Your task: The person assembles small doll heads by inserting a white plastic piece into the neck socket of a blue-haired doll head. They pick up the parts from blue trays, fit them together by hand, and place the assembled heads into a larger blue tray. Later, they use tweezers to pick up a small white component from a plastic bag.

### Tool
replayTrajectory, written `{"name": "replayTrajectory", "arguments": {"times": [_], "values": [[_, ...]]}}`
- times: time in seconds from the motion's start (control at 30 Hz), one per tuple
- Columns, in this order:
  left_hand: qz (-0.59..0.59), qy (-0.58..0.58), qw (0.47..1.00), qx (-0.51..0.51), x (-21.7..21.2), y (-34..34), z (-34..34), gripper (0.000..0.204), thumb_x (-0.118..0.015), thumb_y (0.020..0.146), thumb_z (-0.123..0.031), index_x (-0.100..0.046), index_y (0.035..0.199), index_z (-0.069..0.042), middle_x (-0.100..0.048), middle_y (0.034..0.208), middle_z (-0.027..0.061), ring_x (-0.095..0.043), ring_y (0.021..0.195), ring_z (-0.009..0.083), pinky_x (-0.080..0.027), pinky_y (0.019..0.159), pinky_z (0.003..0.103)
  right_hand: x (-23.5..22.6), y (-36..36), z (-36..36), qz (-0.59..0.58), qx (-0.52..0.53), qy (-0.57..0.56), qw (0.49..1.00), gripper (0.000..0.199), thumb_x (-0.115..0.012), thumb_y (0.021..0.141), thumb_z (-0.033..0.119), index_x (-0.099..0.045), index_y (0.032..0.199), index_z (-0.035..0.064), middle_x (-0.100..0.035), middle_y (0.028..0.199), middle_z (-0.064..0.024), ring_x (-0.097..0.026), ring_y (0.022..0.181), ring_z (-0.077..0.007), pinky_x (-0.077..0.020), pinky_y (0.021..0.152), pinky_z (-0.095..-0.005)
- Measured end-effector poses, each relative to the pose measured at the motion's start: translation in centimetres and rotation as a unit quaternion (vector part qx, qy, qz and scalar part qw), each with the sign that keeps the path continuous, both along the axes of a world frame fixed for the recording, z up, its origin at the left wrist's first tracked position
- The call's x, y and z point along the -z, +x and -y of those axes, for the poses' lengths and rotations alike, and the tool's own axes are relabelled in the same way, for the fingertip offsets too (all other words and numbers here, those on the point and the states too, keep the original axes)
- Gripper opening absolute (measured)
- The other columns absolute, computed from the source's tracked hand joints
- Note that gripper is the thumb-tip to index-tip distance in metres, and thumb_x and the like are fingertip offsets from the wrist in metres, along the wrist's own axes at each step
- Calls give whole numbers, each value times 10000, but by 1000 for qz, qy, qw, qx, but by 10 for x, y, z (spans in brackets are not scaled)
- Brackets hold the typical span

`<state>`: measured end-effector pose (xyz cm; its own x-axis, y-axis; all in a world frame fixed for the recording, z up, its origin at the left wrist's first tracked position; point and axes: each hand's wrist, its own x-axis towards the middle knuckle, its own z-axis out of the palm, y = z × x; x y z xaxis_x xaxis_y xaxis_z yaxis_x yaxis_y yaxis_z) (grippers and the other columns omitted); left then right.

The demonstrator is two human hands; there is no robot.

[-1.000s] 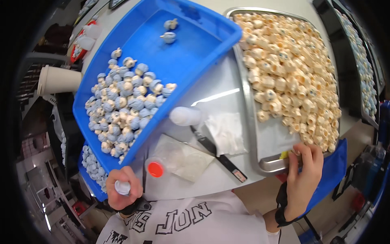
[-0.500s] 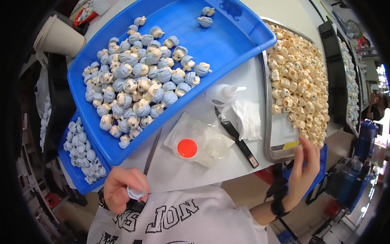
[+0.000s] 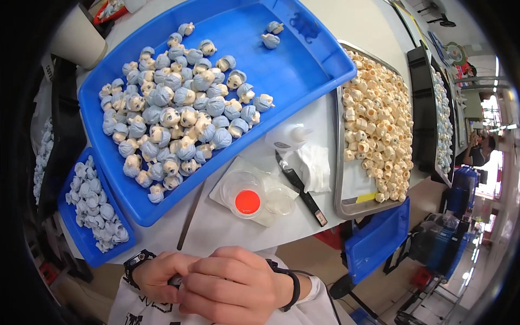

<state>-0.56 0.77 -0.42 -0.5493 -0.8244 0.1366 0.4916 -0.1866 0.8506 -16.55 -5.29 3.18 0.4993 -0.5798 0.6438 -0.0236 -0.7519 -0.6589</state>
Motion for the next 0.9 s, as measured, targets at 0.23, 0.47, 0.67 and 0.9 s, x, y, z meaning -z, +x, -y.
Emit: {"name": "replayTrajectory", "arguments": {"times": [0.23,0.47,0.67,0.9], "values": [[20,17,998,-53,3,3,1,288,-523,862,-239,-421,996,-7,-520,757,75,-499,582,149,-394,521,270,-4,-5,5,-101,8,-50,994,152,-699,669,184,-662,789,99,-634,803,-24,-542,676,-136,-403,584,-263],[-28,75,987,-141,-1,-4,0,303,-548,849,-244,-407,945,7,-539,797,167,-535,679,178,-441,623,281,0,-22,42,16,110,-115,987,261,-706,571,84,-629,810,10,-589,678,-81,-538,580,-160,-374,470,-284],[-42,71,976,-203,1,2,0,356,-604,806,-121,-448,1089,28,-576,863,123,-513,642,95,-405,546,200,-22,-30,52,-316,187,-58,928,362,-688,459,47,-636,817,62,-604,741,-17,-498,596,-165,-358,616,-310],[-10,100,970,-221,-4,0,-1,381,-622,801,-173,-505,1103,27,-579,856,87,-464,583,59,-385,523,178,-23,-27,50,-359,179,-36,915,335,-694,476,67,-639,805,96,-595,741,8,-494,636,-163,-351,704,-345]]}}
